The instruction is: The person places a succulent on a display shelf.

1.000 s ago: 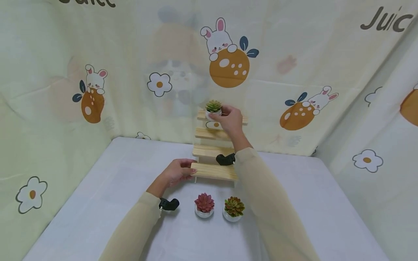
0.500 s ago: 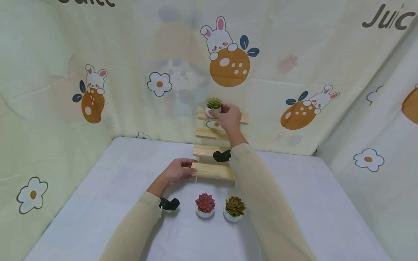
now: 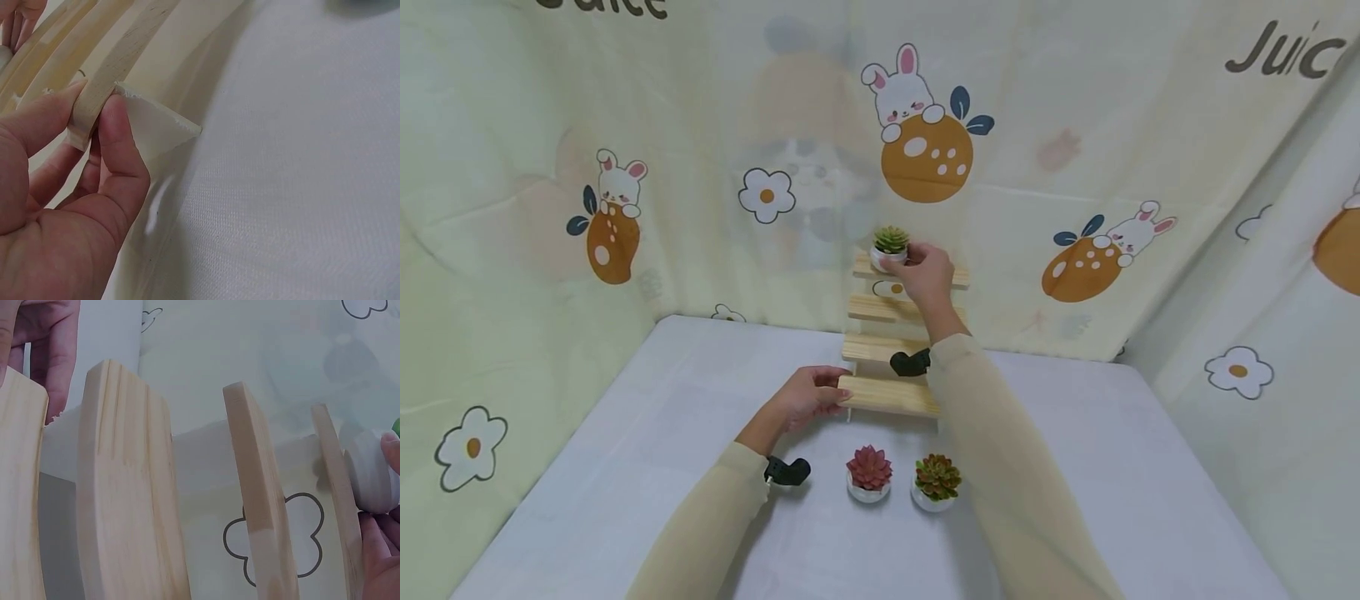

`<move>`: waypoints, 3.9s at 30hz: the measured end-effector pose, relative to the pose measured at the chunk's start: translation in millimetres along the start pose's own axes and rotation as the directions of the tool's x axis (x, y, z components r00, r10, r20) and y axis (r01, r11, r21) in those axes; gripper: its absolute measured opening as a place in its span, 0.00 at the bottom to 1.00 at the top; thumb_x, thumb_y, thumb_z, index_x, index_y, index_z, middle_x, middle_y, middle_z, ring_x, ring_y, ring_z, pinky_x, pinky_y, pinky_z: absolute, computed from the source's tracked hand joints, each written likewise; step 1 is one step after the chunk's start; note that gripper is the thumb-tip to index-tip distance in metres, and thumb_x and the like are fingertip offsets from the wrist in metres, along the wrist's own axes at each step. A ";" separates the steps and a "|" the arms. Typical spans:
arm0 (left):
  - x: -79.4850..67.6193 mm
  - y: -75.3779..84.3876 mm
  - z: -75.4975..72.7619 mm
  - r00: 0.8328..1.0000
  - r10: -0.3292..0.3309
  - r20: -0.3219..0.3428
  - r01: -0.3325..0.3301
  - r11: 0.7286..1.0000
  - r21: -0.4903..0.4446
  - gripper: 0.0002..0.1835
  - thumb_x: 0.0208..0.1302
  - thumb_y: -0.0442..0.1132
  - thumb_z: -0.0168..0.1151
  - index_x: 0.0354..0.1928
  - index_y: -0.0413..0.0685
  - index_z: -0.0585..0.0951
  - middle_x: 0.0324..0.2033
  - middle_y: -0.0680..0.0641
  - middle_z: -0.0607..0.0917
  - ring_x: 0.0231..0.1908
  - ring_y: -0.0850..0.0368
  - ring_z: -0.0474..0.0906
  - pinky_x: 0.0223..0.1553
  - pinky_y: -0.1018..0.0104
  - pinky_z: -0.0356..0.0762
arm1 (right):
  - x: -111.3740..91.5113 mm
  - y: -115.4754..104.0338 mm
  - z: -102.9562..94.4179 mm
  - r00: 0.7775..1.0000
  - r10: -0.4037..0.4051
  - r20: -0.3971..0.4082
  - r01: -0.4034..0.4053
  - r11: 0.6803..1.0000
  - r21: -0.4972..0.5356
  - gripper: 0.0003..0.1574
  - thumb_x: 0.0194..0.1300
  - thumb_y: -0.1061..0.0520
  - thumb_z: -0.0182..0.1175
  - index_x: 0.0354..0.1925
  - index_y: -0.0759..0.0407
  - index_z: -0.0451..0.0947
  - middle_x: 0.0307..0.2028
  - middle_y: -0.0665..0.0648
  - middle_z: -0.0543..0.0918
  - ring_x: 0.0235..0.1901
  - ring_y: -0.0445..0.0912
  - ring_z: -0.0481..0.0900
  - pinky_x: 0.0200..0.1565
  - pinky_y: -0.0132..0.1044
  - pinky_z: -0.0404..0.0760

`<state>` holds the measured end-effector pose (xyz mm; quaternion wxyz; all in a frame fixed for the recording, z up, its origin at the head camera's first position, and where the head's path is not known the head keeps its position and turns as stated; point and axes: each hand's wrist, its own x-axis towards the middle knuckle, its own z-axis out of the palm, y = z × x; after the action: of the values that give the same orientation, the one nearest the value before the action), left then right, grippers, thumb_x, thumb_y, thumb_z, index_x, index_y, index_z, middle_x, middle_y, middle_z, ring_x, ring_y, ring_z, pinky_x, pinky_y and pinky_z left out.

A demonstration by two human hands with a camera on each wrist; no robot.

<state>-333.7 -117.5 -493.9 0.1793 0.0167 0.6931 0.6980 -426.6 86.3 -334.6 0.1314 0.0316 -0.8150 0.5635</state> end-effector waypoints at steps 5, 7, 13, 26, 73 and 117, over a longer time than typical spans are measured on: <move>0.9 -1.2 0.4 1.000 -0.002 0.003 0.002 1.000 -0.006 0.26 0.65 0.28 0.68 0.65 0.40 0.78 0.51 0.43 0.79 0.43 0.53 0.80 0.40 0.66 0.87 | 0.4 4.9 -1.5 1.000 0.021 0.016 -0.022 0.999 0.039 0.37 0.60 0.52 0.76 0.63 0.65 0.78 0.59 0.64 0.84 0.58 0.54 0.83 0.60 0.44 0.82; 1.5 -1.8 0.2 1.000 -0.002 0.001 0.002 1.000 -0.005 0.26 0.65 0.28 0.68 0.65 0.40 0.78 0.51 0.42 0.80 0.42 0.53 0.81 0.40 0.66 0.87 | -0.3 7.0 -2.4 1.000 0.017 0.011 -0.017 0.999 0.048 0.37 0.59 0.52 0.77 0.63 0.65 0.78 0.59 0.64 0.84 0.58 0.53 0.83 0.61 0.43 0.82; 2.6 -2.1 0.3 1.000 0.000 -0.002 0.000 1.000 0.001 0.27 0.65 0.29 0.68 0.66 0.41 0.77 0.51 0.42 0.81 0.42 0.54 0.81 0.41 0.65 0.87 | -9.2 8.2 -11.4 1.000 -0.002 -0.007 0.003 0.994 0.106 0.40 0.58 0.51 0.77 0.64 0.66 0.77 0.60 0.64 0.83 0.60 0.54 0.83 0.62 0.42 0.82; -0.9 0.5 2.9 1.000 -0.009 -0.010 0.009 1.000 0.001 0.27 0.66 0.30 0.68 0.67 0.41 0.77 0.54 0.41 0.79 0.43 0.54 0.81 0.43 0.65 0.87 | -41.7 12.9 -47.2 0.999 -0.027 0.022 0.023 0.985 0.174 0.39 0.61 0.50 0.76 0.64 0.65 0.77 0.63 0.66 0.81 0.62 0.53 0.81 0.62 0.43 0.81; -2.8 -3.3 0.8 0.999 0.016 -0.043 -0.018 0.997 -0.069 0.26 0.67 0.28 0.66 0.67 0.37 0.75 0.53 0.42 0.79 0.42 0.56 0.81 0.39 0.67 0.85 | -187.9 112.6 -170.5 0.984 0.170 -0.047 -0.164 0.980 0.112 0.34 0.64 0.46 0.72 0.64 0.58 0.78 0.52 0.40 0.86 0.52 0.33 0.84 0.49 0.18 0.80; -2.2 -5.3 7.1 0.999 -0.020 -0.047 0.016 0.997 -0.080 0.26 0.68 0.29 0.66 0.67 0.38 0.76 0.55 0.42 0.78 0.43 0.55 0.81 0.42 0.66 0.85 | -253.5 163.7 -170.6 0.878 0.467 0.103 -0.461 0.884 -0.079 0.60 0.54 0.50 0.80 0.77 0.59 0.59 0.74 0.64 0.67 0.73 0.56 0.67 0.64 0.31 0.76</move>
<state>-328.5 -111.4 -498.3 0.1697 -0.0133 0.6690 0.7235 -184.6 279.4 -490.5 -0.0551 -0.1344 -0.8195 0.5544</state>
